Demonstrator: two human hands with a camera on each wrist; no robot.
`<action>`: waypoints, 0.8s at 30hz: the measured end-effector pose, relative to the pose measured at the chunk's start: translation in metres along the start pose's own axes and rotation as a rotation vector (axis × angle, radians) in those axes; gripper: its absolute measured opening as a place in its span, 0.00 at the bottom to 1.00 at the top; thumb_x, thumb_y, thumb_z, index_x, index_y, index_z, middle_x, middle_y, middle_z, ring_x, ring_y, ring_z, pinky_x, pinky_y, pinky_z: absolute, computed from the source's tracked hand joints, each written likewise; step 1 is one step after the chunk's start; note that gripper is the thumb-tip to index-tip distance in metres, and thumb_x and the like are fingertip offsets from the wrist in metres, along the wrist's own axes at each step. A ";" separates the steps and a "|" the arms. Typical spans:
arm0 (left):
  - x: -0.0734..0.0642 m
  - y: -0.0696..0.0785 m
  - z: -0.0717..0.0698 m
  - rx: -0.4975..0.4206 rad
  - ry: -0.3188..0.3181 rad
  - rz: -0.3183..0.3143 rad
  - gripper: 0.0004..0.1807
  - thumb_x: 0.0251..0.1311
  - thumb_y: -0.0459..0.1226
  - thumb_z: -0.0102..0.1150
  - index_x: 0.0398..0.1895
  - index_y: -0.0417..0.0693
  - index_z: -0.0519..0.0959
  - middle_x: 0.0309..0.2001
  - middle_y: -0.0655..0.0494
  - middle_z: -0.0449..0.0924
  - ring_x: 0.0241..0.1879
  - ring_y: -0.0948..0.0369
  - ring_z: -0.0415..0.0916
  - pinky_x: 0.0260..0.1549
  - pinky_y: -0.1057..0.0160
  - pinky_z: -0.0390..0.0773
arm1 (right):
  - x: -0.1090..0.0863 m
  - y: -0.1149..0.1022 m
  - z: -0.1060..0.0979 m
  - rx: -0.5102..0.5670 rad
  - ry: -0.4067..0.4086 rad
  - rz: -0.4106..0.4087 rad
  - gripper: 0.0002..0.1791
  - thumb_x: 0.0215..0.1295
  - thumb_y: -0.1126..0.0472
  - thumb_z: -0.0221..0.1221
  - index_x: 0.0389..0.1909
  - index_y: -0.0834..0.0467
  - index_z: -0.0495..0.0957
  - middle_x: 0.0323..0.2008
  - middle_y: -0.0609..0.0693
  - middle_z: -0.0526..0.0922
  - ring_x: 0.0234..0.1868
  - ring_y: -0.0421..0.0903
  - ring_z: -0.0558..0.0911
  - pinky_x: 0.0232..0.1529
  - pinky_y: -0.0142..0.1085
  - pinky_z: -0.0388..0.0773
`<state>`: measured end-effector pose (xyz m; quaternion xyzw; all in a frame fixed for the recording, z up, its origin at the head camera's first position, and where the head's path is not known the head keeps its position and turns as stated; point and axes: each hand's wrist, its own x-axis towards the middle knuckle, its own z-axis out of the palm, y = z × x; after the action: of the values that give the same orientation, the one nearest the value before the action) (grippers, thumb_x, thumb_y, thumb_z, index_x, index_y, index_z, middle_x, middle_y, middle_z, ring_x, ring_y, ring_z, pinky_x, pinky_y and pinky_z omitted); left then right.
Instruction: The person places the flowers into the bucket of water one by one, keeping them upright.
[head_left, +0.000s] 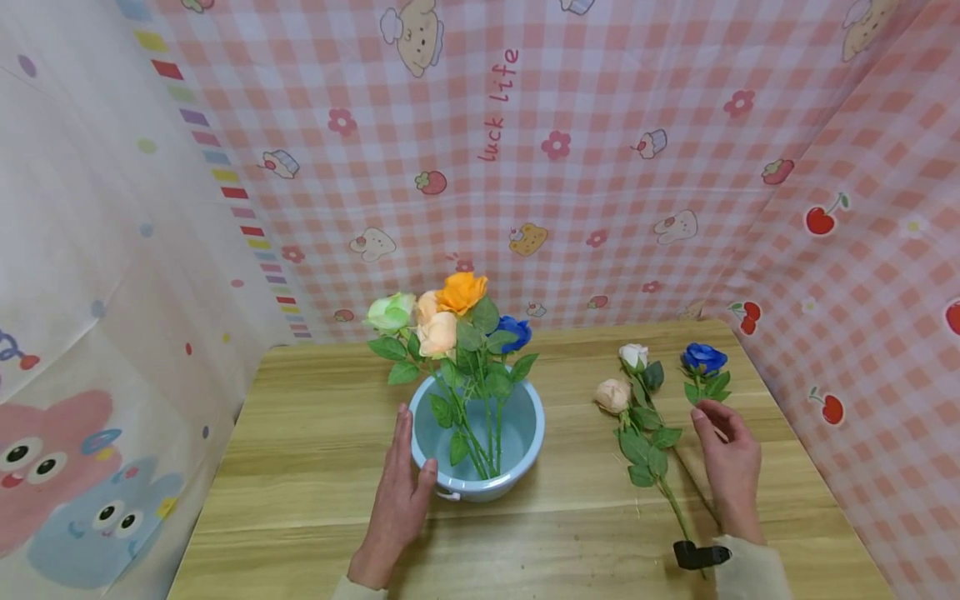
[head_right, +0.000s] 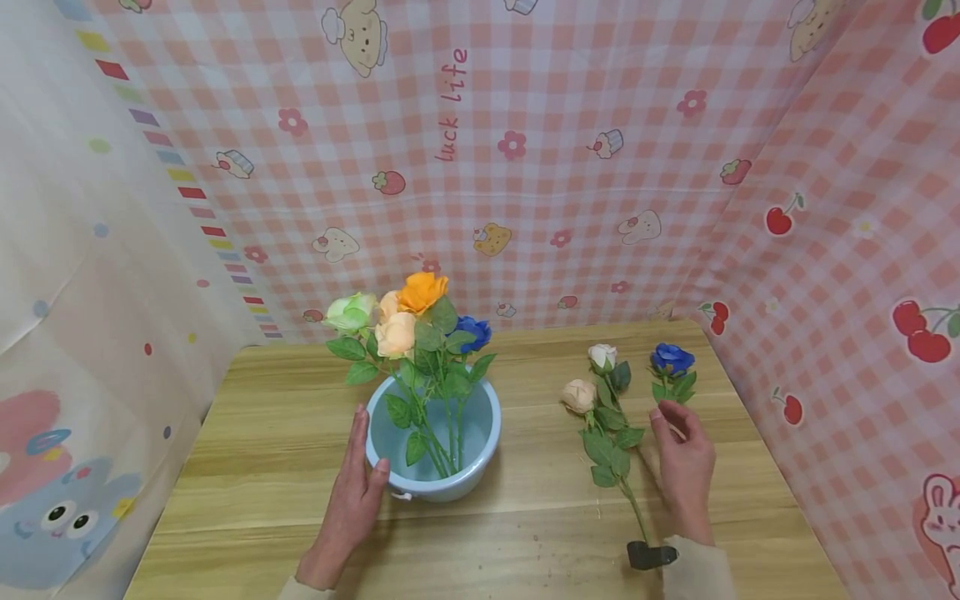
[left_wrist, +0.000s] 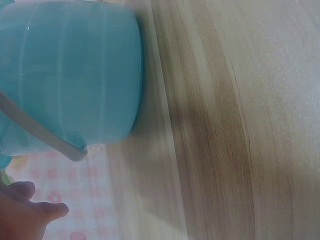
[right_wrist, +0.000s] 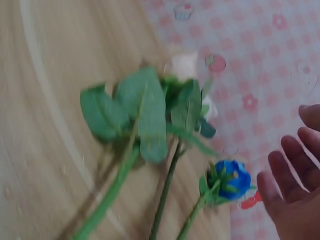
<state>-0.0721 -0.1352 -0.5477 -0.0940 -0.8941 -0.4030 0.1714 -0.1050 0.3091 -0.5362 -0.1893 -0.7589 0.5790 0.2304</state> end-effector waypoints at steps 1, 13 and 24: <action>0.000 0.000 0.000 0.001 -0.002 -0.001 0.43 0.72 0.36 0.52 0.85 0.44 0.44 0.83 0.44 0.45 0.79 0.41 0.51 0.72 0.36 0.58 | 0.002 0.001 -0.003 -0.018 -0.009 0.019 0.22 0.73 0.56 0.64 0.61 0.64 0.80 0.47 0.36 0.84 0.49 0.27 0.79 0.46 0.16 0.74; 0.002 0.000 0.000 0.019 -0.010 0.009 0.43 0.72 0.35 0.52 0.84 0.43 0.44 0.84 0.44 0.44 0.79 0.41 0.50 0.71 0.34 0.58 | 0.021 0.023 -0.034 -0.305 -0.273 0.137 0.38 0.74 0.49 0.62 0.76 0.65 0.64 0.73 0.67 0.67 0.72 0.64 0.67 0.43 0.18 0.64; 0.000 0.001 -0.001 0.001 -0.020 -0.018 0.42 0.73 0.38 0.51 0.85 0.46 0.43 0.84 0.49 0.42 0.79 0.42 0.49 0.73 0.36 0.57 | 0.027 0.036 -0.038 -0.419 -0.399 0.136 0.36 0.75 0.53 0.62 0.72 0.73 0.63 0.65 0.74 0.72 0.62 0.66 0.75 0.35 0.17 0.70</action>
<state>-0.0714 -0.1356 -0.5465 -0.0897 -0.8967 -0.4032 0.1589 -0.1050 0.3641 -0.5592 -0.1655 -0.8777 0.4496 -0.0066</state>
